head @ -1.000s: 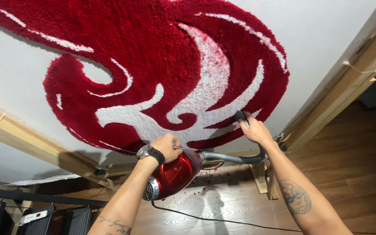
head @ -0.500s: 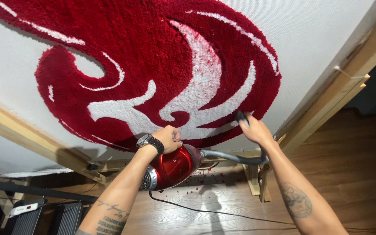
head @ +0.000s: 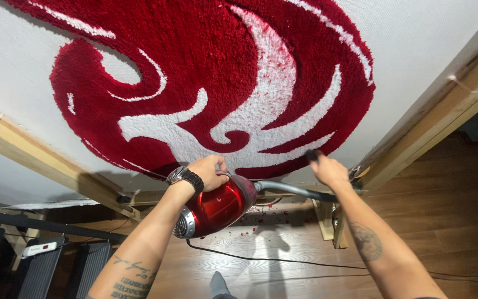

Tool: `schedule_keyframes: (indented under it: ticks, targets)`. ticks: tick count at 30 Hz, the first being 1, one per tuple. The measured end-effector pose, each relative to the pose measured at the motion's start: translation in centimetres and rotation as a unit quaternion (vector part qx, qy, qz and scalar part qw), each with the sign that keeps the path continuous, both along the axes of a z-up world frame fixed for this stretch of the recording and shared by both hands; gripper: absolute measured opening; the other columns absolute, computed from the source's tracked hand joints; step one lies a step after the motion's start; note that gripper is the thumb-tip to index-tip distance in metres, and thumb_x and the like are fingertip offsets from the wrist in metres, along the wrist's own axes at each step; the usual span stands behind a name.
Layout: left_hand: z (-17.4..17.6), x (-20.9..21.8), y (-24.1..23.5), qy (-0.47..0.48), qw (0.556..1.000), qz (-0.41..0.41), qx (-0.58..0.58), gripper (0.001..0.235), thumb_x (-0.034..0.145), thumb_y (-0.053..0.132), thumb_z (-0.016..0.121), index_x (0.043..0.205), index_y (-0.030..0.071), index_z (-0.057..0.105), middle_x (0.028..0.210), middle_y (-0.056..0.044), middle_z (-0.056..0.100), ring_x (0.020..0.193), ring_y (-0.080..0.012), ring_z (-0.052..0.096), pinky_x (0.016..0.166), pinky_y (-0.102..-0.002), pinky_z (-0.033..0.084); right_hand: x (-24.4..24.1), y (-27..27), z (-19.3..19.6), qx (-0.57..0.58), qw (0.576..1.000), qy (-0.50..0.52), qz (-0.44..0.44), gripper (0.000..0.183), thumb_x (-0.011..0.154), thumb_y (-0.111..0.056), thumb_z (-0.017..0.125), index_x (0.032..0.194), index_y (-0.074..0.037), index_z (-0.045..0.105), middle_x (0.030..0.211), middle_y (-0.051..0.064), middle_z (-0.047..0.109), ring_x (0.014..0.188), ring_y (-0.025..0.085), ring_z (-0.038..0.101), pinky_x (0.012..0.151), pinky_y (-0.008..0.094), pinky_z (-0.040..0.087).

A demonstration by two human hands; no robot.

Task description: The person uses a handheld vacuum cleaner with a narrow nozzle to clean a red and white patterned rug stretched on a wooden frame. The person moves the nozzle across the rug surface to remove loose fibers and debris.

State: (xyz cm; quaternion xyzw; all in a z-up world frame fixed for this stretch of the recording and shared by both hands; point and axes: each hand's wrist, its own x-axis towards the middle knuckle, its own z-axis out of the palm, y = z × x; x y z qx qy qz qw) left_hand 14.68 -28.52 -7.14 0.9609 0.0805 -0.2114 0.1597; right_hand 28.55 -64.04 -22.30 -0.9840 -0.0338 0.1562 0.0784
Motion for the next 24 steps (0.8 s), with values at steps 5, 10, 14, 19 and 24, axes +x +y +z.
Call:
schedule_keyframes:
  ticks: [5, 10, 14, 19, 24]
  targets:
    - [0.2, 0.9, 0.1, -0.006, 0.999, -0.031, -0.009, 0.029, 0.088, 0.043, 0.072, 0.113, 0.029, 0.069, 0.124, -0.011, 0.073, 0.131, -0.0286, 0.064, 0.108, -0.04, 0.05, -2.4, 1.5, -2.3, 0.038, 0.998, 0.052, 0.002, 0.057, 0.102, -0.054, 0.04, 0.155, -0.034, 0.046, 0.13, 0.022, 0.073, 0.125, 0.043, 0.068, 0.105, 0.058, 0.053]
    - [-0.9, 1.0, 0.3, -0.016, 0.999, -0.042, 0.008, 0.026, 0.088, 0.043, 0.071, 0.11, 0.03, 0.069, 0.121, -0.008, 0.074, 0.13, -0.0268, 0.064, 0.108, -0.039, 0.05, -1.0, 6.9, -2.6, 0.016, 0.998, 0.014, 0.062, 0.053, 0.103, -0.054, 0.04, 0.151, -0.035, 0.049, 0.123, 0.02, 0.075, 0.12, 0.041, 0.07, 0.102, 0.056, 0.055]
    - [-3.3, 1.9, 2.5, -0.012, 0.999, -0.036, 0.021, 0.028, 0.089, 0.048, 0.07, 0.111, 0.032, 0.064, 0.122, -0.006, 0.072, 0.132, -0.0265, 0.062, 0.111, -0.039, 0.048, 1.0, 5.2, -2.6, -0.068, 0.997, -0.008, 0.038, 0.046, 0.1, -0.05, 0.053, 0.126, -0.02, 0.075, 0.11, 0.017, 0.08, 0.111, 0.036, 0.076, 0.094, 0.051, 0.059]
    - [-0.5, 0.8, 2.3, 0.0, 0.999, -0.036, -0.014, 0.029, 0.09, 0.045, 0.07, 0.114, 0.029, 0.068, 0.125, -0.011, 0.072, 0.13, -0.0292, 0.064, 0.108, -0.04, 0.051, 1.1, 1.5, -4.7, -0.046, 0.999, 0.021, -0.003, 0.054, 0.101, -0.05, 0.047, 0.152, -0.032, 0.053, 0.12, 0.02, 0.078, 0.117, 0.04, 0.073, 0.097, 0.057, 0.057]
    - [-1.8, 0.9, 2.3, -0.004, 0.999, -0.042, -0.012, 0.028, 0.089, 0.04, 0.07, 0.114, 0.027, 0.068, 0.122, -0.01, 0.073, 0.128, -0.0288, 0.066, 0.106, -0.04, 0.052, -2.2, 11.0, -0.1, 0.048, 0.994, 0.045, 0.092, 0.057, 0.103, -0.047, 0.043, 0.155, -0.023, 0.049, 0.126, 0.024, 0.073, 0.123, 0.044, 0.068, 0.102, 0.059, 0.054]
